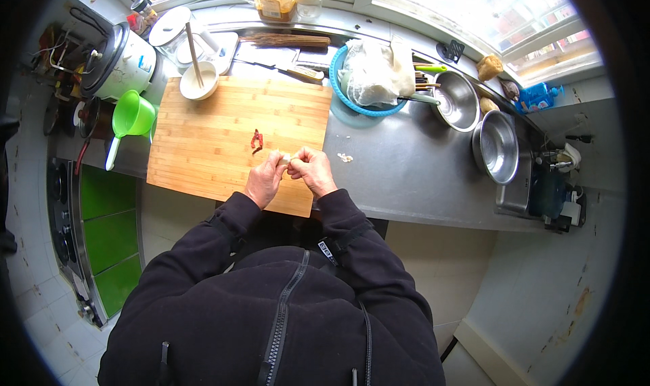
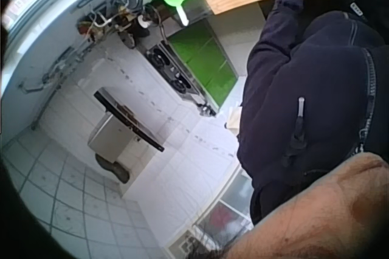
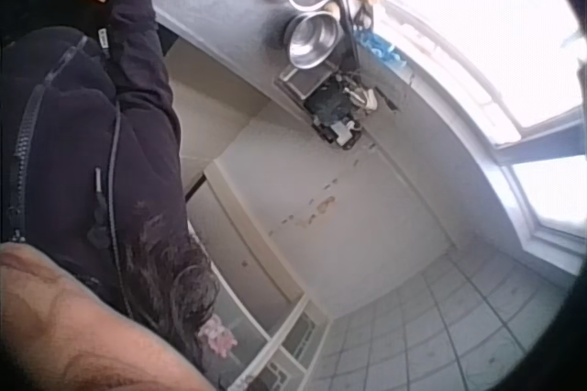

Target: The person wipes a wooden cutting board and countertop with a cloth, then retrieves red chilies and garlic from a drawer. They place the items on the cutting board and begin peeling the garlic cloves by hand.

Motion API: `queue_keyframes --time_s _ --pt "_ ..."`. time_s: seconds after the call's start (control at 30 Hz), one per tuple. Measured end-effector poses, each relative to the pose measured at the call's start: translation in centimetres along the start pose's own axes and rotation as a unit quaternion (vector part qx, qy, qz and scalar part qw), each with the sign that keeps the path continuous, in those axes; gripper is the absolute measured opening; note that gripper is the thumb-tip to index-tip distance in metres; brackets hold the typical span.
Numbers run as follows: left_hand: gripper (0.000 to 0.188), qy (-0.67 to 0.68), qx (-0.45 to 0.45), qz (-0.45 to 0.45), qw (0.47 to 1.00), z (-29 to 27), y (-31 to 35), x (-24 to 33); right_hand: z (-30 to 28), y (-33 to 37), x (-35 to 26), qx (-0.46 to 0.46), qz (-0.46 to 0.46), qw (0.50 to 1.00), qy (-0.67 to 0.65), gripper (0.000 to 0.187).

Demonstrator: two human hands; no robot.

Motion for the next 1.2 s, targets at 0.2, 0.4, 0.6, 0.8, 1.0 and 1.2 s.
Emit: queue_keyframes --time_s 0.2,0.4,0.6,0.8,1.0,1.2 --pt "0.012 0.106 -0.023 -0.145 0.984 0.7 -0.2 0.0 0.8 -0.4 0.4 0.062 -0.046 0.996 0.046 0.013" --pt "0.023 0.407 -0.063 -0.317 0.854 0.7 0.0 -0.9 -0.1 -0.6 0.6 0.029 -0.050 0.996 0.075 0.015" --pt "0.025 0.497 -0.041 -0.376 0.781 0.4 -0.4 -1.7 -0.8 -1.2 1.3 0.043 -0.049 0.988 0.141 0.010" --pt "0.024 0.495 -0.045 -0.388 0.777 0.0 -0.5 -1.9 -1.8 -1.9 1.5 0.123 -0.052 0.961 0.243 0.006" --pt "0.021 0.459 -0.021 -0.366 0.809 0.6 -0.1 -1.9 -0.1 -1.4 0.8 0.081 -0.041 0.987 0.134 0.008" --pt "0.018 0.423 -0.007 -0.330 0.844 0.7 0.0 -1.2 1.3 -0.2 -0.6 0.087 -0.037 0.976 0.195 0.014"
Point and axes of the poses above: each hand's wrist, its own y-axis away from the middle knuckle, its own z-axis out of the palm, x = y × z, the point moved 1 cm from there along -y, towards the middle knuckle, and after that the axes turned 8 degrees about y, right-handed, at the moved point
